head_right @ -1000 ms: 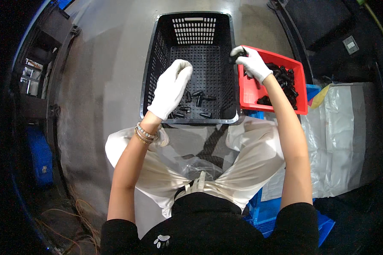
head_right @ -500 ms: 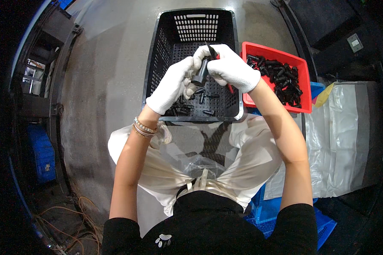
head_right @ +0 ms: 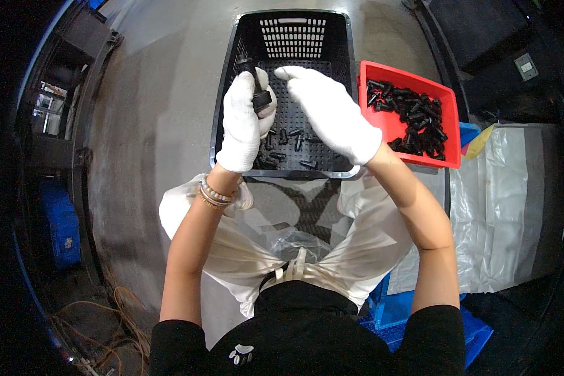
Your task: The person inserts small plastic components into a larger black housing by hand.
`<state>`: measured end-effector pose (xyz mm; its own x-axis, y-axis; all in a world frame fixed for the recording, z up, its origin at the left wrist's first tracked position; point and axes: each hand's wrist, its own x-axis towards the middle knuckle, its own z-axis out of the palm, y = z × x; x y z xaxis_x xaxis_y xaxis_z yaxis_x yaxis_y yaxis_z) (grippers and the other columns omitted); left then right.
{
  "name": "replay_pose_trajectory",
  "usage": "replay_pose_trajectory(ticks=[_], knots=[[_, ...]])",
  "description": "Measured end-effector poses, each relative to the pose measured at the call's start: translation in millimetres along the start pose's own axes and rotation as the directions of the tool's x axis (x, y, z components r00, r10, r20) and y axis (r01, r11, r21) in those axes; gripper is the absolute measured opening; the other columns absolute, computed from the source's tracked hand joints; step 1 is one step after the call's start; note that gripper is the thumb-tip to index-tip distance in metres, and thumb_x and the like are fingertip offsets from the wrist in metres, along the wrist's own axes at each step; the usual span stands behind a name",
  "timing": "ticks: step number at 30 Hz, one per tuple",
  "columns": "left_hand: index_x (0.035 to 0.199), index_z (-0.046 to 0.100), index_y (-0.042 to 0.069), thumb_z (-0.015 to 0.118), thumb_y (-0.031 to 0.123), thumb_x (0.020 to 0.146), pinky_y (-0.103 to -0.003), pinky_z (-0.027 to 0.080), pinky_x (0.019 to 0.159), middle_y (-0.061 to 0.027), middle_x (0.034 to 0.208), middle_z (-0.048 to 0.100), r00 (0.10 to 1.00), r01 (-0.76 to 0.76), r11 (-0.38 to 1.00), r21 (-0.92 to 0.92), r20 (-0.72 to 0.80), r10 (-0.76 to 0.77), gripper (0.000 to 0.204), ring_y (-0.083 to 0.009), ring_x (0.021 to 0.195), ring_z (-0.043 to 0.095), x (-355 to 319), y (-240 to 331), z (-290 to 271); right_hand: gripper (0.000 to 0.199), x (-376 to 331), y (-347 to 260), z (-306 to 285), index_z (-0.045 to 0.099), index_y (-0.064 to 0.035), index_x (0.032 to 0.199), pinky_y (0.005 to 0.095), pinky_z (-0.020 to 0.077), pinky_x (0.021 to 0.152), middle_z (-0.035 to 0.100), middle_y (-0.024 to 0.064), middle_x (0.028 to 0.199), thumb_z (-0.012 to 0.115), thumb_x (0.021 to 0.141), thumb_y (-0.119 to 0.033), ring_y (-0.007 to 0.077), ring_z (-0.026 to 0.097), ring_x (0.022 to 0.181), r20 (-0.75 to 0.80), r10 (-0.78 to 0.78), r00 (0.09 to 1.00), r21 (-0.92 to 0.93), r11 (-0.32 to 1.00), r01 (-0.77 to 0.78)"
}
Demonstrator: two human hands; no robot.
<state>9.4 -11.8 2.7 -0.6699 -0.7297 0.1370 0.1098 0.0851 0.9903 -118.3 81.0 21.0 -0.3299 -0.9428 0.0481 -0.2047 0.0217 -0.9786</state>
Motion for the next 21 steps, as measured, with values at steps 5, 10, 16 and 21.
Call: replay_pose_trajectory(ticks=[5, 10, 16, 21], knots=[[0.092, 0.054, 0.002, 0.040, 0.029, 0.095, -0.026, 0.040, 0.052, -0.0045, 0.071, 0.052, 0.964, -0.078, 0.990, -0.121, -0.261, 0.044, 0.030, -0.0120, 0.059, 0.048, -4, -10, 3, 0.028, -6, 2, 20, 0.061, 0.0011, 0.107, 0.0344, 0.0486, 0.077, 0.064, 0.0190, 0.095, 0.052, 0.088, -0.018, 0.0300, 0.063, 0.086, -0.055, -0.342, 0.938, -0.230, 0.919, 0.322], [0.100, 0.053, -0.001, 0.042, 0.031, 0.096, -0.026, 0.040, 0.052, -0.0043, 0.071, 0.052, 0.933, -0.159, 0.984, 0.080, -0.313, 0.176, 0.034, -0.0103, 0.061, 0.048, -2, -13, 0, 0.027, -7, -7, 23, 0.062, 0.0014, 0.104, 0.0354, 0.0491, 0.070, 0.063, 0.0184, 0.087, 0.058, 0.084, -0.016, 0.0319, 0.062, 0.076, -0.031, -0.421, 0.906, -0.387, 0.841, 0.378], [0.105, 0.051, -0.001, 0.043, 0.032, 0.096, -0.029, 0.039, 0.057, -0.0054, 0.070, 0.050, 0.964, -0.042, 0.999, -0.006, -0.262, 0.039, 0.036, -0.0128, 0.062, 0.044, -7, 0, 2, 0.029, -8, -10, 16, 0.061, 0.0023, 0.108, 0.0327, 0.0489, 0.069, 0.065, 0.0176, 0.089, 0.057, 0.086, -0.016, 0.0265, 0.064, 0.077, 0.009, -0.304, 0.953, -0.278, 0.914, 0.294], [0.107, 0.052, 0.000, 0.043, 0.035, 0.096, -0.027, 0.038, 0.053, -0.0037, 0.070, 0.048, 0.937, -0.144, 0.985, 0.096, -0.308, 0.167, 0.038, -0.0108, 0.059, 0.043, -4, -8, 3, 0.032, -5, -3, 16, 0.059, 0.0032, 0.112, 0.0275, 0.0489, 0.072, 0.067, 0.0158, 0.094, 0.055, 0.088, -0.017, 0.0161, 0.064, 0.080, 0.014, -0.259, 0.966, -0.147, 0.955, 0.258]])
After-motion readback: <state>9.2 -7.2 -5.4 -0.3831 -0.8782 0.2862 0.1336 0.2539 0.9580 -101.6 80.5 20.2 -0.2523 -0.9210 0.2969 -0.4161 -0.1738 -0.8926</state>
